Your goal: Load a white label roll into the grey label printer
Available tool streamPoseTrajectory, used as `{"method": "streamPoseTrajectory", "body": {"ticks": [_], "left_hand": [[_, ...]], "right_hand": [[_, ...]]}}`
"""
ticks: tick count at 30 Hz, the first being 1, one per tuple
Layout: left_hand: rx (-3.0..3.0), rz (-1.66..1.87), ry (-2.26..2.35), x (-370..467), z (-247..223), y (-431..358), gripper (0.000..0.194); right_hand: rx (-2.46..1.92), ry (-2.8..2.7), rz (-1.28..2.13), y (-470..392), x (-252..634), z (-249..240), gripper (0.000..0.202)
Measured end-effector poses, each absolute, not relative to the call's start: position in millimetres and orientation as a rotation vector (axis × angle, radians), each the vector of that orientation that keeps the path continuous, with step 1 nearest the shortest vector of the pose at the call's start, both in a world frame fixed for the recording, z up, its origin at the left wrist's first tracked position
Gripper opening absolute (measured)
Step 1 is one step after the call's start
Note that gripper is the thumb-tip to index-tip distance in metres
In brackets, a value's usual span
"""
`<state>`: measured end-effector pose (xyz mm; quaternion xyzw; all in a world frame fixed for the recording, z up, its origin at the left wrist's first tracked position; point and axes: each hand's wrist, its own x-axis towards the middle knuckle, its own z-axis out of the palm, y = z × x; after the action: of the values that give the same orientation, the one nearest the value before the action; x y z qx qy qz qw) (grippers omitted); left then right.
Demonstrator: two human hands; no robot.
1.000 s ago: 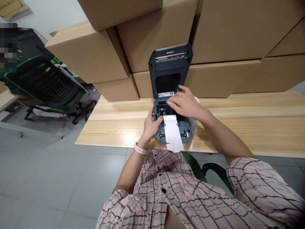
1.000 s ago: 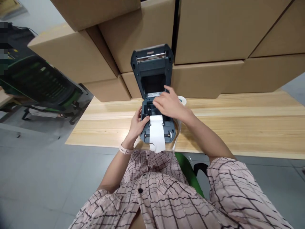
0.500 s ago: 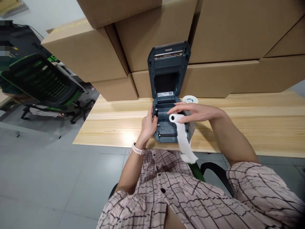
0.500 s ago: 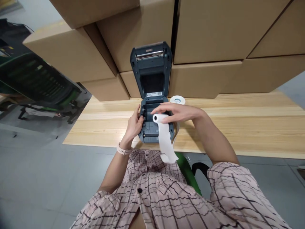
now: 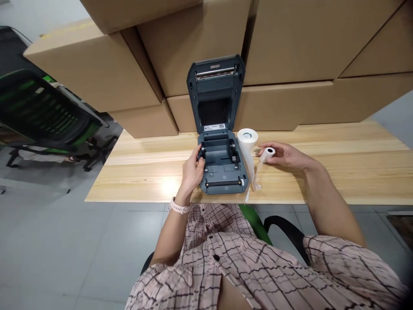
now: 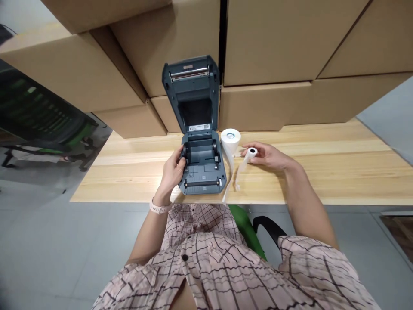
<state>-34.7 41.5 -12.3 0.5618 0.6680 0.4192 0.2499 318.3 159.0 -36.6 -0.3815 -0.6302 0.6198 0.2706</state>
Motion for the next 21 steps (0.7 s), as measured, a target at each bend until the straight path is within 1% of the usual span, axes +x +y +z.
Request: {"method": "streamPoseTrajectory", "body": {"ticks": [3, 6, 8, 11, 13, 15, 17, 21], "left_hand": [[1.519, 1.15, 1.813, -34.2, -12.8, 40.8, 0.057], [1.516, 1.163, 1.804, -33.7, -11.7, 40.6, 0.06], [1.523, 1.164, 1.798, -34.0, -11.6, 41.4, 0.064], [1.52, 1.144, 1.797, -34.4, -13.2, 43.2, 0.07], [1.505, 1.136, 1.802, -33.8, -14.8, 43.7, 0.071], [1.491, 1.14, 1.819, -32.3, -15.6, 43.3, 0.07], [1.483, 1.143, 1.841, -30.5, -15.2, 42.6, 0.069], [1.483, 1.106, 1.887, -28.8, -12.1, 41.2, 0.068]], "right_hand": [[-1.022, -1.803, 1.64, 162.1, 324.9, -36.3, 0.071], [-0.992, -1.779, 1.566, 169.0, 334.4, -22.5, 0.076], [-1.035, -1.792, 1.522, 180.9, 330.5, -12.3, 0.082], [-1.082, -1.968, 1.492, 204.6, 302.4, -2.1, 0.094], [-1.096, -2.083, 1.453, 218.0, 277.2, 0.8, 0.092], [-1.127, -2.11, 1.426, 226.5, 257.8, 1.4, 0.085], [-1.118, -2.005, 1.431, 230.0, 250.4, 1.1, 0.078], [-0.927, -1.713, 1.424, 218.8, 263.1, 9.5, 0.08]]}}
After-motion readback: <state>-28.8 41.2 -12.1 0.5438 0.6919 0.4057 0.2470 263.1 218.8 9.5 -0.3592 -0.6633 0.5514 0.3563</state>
